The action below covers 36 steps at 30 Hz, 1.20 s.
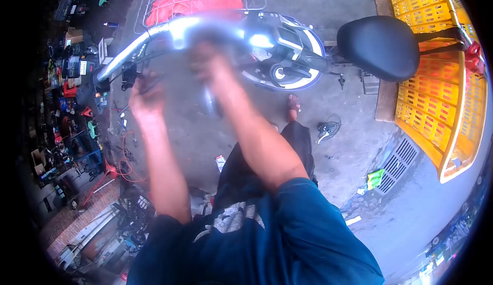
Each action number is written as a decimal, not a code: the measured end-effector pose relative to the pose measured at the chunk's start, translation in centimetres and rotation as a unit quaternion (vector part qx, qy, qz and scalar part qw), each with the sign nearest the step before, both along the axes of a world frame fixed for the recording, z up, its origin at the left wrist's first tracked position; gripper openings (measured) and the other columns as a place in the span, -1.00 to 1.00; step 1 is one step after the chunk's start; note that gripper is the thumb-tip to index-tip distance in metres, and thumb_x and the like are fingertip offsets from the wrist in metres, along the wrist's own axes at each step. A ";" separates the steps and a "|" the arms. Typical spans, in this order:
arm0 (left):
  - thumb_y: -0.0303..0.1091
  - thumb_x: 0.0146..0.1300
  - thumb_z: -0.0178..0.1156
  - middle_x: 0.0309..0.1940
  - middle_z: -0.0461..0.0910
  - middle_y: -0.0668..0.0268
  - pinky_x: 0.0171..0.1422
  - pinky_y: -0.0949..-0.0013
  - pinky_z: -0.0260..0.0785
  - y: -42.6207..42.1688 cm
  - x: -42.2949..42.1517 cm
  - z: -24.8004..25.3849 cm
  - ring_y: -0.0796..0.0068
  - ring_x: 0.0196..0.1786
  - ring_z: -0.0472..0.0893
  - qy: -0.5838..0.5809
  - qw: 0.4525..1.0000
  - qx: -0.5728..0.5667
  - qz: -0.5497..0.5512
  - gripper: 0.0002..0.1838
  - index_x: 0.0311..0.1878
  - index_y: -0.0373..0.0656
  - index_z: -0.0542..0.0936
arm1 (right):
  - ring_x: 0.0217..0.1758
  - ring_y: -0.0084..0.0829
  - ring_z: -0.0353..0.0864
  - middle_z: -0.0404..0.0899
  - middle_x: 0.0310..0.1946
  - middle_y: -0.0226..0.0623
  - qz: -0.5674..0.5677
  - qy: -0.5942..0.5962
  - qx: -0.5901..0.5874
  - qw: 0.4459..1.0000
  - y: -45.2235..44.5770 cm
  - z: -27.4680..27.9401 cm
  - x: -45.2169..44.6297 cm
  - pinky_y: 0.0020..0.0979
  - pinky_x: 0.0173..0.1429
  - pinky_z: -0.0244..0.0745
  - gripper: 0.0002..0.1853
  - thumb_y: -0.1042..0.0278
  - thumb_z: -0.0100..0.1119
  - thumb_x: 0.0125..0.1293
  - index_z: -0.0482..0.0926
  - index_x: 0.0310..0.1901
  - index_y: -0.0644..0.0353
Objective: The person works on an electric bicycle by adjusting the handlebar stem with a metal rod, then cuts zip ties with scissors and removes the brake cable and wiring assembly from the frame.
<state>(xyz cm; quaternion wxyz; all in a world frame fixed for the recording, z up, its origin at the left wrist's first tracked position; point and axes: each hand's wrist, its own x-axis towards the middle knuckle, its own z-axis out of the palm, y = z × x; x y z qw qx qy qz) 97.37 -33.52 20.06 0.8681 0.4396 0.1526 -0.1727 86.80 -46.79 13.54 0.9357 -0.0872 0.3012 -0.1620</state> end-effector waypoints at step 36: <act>-0.45 0.40 -0.21 -0.29 0.53 0.13 -0.02 0.08 0.49 0.4 2.5 0.4 0.21 -0.21 0.61 0.030 0.999 0.006 0.029 -0.82 -0.24 -0.28 0.38 | -0.56 -0.66 0.22 0.34 -0.54 -0.62 -0.049 -0.069 0.056 0.995 -0.8 0.0 -0.1 -0.61 -0.54 0.06 -0.89 0.23 0.03 0.34 0.44 -0.33 -0.01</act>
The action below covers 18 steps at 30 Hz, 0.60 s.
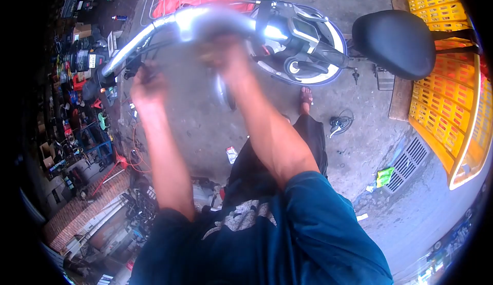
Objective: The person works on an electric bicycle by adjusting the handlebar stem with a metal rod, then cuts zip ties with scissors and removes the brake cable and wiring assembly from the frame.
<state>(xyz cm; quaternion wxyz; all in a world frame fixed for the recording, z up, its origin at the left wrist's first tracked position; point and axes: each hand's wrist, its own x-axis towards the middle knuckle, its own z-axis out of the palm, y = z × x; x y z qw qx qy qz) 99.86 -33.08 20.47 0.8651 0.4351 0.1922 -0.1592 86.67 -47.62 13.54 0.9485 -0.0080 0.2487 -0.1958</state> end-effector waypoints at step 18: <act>-0.30 0.44 -0.13 -0.27 0.55 0.20 -0.06 0.10 0.43 0.1 -2.4 -1.2 0.30 -0.18 0.57 -0.001 0.998 -0.029 -0.056 -0.84 -0.14 -0.14 0.41 | -0.53 -0.71 0.25 0.39 -0.50 -0.57 0.112 0.171 -0.321 0.925 2.4 5.9 -2.6 -0.61 -0.49 0.10 -0.82 0.23 0.13 0.33 0.54 -0.20 0.14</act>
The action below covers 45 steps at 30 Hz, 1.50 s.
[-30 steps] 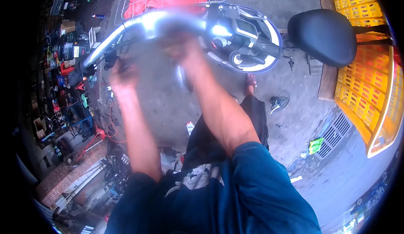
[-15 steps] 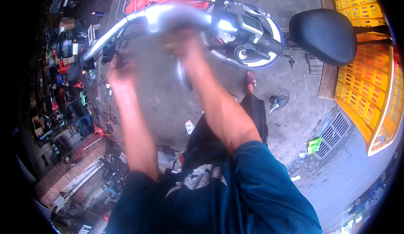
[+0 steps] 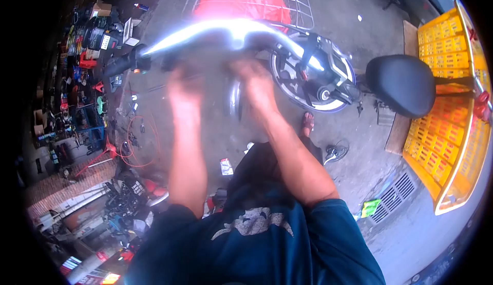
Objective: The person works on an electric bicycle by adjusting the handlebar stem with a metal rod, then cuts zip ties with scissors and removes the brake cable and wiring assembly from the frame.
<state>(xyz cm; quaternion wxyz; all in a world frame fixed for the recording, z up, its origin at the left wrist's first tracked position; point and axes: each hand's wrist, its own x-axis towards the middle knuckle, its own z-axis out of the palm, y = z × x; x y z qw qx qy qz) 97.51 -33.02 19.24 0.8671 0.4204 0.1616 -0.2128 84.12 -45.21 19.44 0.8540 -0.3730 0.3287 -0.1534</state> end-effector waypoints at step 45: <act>-0.27 0.23 0.18 -0.15 0.59 0.00 0.07 0.16 0.40 43.4 0.7 -13.8 0.08 -0.05 0.61 0.037 0.898 0.428 0.093 -0.59 0.03 -0.36 0.42 | -0.14 -0.42 0.51 0.54 -0.25 -0.31 0.418 0.140 0.125 0.889 48.3 -13.9 18.8 -0.39 0.03 0.43 -0.85 0.40 -0.07 0.41 0.49 -0.14 0.24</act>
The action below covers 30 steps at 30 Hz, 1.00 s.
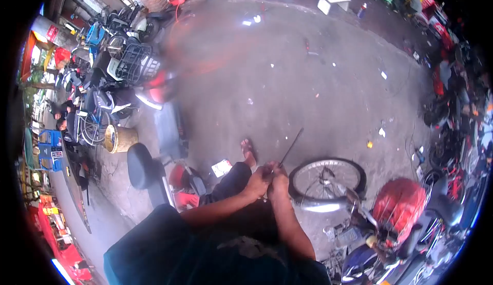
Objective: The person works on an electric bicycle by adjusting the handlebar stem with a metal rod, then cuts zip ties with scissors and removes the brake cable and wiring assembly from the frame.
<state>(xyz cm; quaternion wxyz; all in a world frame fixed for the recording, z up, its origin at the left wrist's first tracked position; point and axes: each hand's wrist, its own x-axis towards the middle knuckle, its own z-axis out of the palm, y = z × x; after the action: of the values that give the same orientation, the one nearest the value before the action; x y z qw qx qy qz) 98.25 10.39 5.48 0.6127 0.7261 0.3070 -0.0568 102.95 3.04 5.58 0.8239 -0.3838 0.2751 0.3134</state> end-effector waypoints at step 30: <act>-0.23 0.21 0.17 -0.20 0.65 0.06 -0.01 0.18 0.47 60.7 40.1 -18.1 0.07 -0.11 0.64 0.133 0.976 0.172 -0.031 -0.70 -0.08 -0.20 0.61 | -0.64 -0.40 0.38 0.34 -0.62 -0.36 0.022 0.145 -0.169 0.975 48.4 -24.3 66.1 -0.35 -0.59 0.37 -0.94 0.43 0.04 0.31 0.41 -0.33 0.15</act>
<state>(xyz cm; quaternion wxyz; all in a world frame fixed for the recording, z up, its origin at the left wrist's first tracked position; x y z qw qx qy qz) 138.31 71.06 -12.57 0.4304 0.8155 0.3683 -0.1188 169.00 51.41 -18.74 0.6913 -0.4737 0.4324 0.3328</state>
